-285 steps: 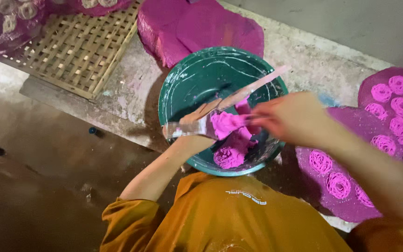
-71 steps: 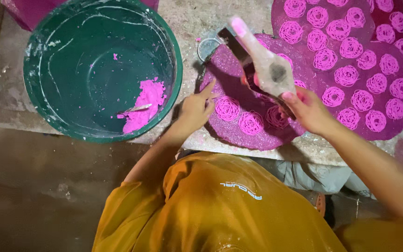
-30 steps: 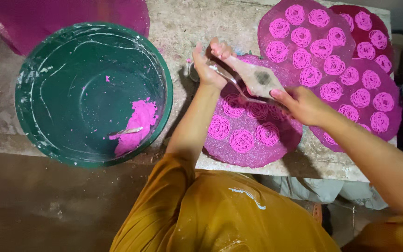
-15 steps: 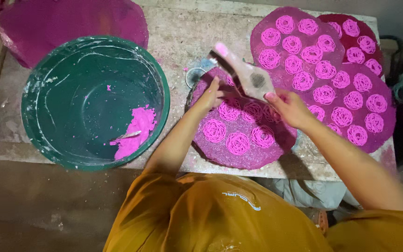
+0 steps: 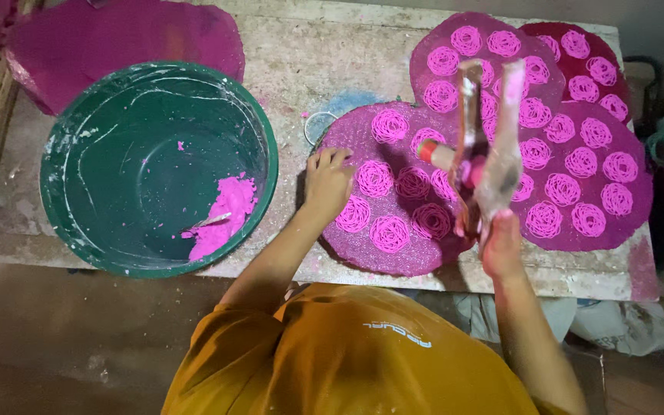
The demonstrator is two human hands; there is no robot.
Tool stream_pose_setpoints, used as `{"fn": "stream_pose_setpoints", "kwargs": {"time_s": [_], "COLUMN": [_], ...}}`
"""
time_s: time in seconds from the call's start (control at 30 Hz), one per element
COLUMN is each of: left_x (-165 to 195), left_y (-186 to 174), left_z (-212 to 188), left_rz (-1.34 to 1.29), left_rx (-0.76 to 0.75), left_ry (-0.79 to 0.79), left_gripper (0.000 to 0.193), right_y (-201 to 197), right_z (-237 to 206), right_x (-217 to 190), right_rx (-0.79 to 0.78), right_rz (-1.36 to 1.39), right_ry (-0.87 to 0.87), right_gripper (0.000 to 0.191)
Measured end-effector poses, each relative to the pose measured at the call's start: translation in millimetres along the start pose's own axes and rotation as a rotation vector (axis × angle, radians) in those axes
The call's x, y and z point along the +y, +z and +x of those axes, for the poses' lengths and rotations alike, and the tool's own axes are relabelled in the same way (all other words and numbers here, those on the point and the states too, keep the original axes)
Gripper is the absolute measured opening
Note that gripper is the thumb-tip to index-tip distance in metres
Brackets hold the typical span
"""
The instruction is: The person uses a hand-held extruder tool to pipe bright pink paste into spiral rosette patterns on round pink boards. They fill the tool with paste from a green basin, squeeze rosettes onto the boards, then move finished boards aside and stack them on the table.
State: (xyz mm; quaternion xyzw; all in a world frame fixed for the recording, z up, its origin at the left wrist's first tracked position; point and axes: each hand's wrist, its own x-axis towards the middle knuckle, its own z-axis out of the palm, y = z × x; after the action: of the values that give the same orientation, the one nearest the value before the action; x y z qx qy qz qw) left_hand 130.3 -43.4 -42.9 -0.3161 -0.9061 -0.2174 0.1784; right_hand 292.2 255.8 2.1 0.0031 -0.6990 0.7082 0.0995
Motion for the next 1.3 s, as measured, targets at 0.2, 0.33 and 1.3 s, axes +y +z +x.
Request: {"fn": "stream_pose_setpoints", "kwargs": {"time_s": [0.2, 0.33, 1.3], "left_x": [3.6, 13.5, 46.9], "left_y": [3.6, -4.7, 3.3], "left_z": [-2.0, 1.0, -123.8], "left_rz": [-0.056, -0.149, -1.564], "left_rx": [-0.020, -0.012, -0.219], "left_ry": [-0.009, -0.055, -1.225], "left_gripper": [0.011, 0.011, 0.061], "right_y": [-13.5, -31.6, -28.5], "right_z": [-47.6, -73.7, -85.7], "right_x": [-0.9, 0.4, 7.7], "right_rx": [0.118, 0.184, 0.201], "right_rz": [0.101, 0.050, 0.290], "right_ry": [-0.030, -0.062, 0.026], "right_gripper": [0.080, 0.083, 0.081]}}
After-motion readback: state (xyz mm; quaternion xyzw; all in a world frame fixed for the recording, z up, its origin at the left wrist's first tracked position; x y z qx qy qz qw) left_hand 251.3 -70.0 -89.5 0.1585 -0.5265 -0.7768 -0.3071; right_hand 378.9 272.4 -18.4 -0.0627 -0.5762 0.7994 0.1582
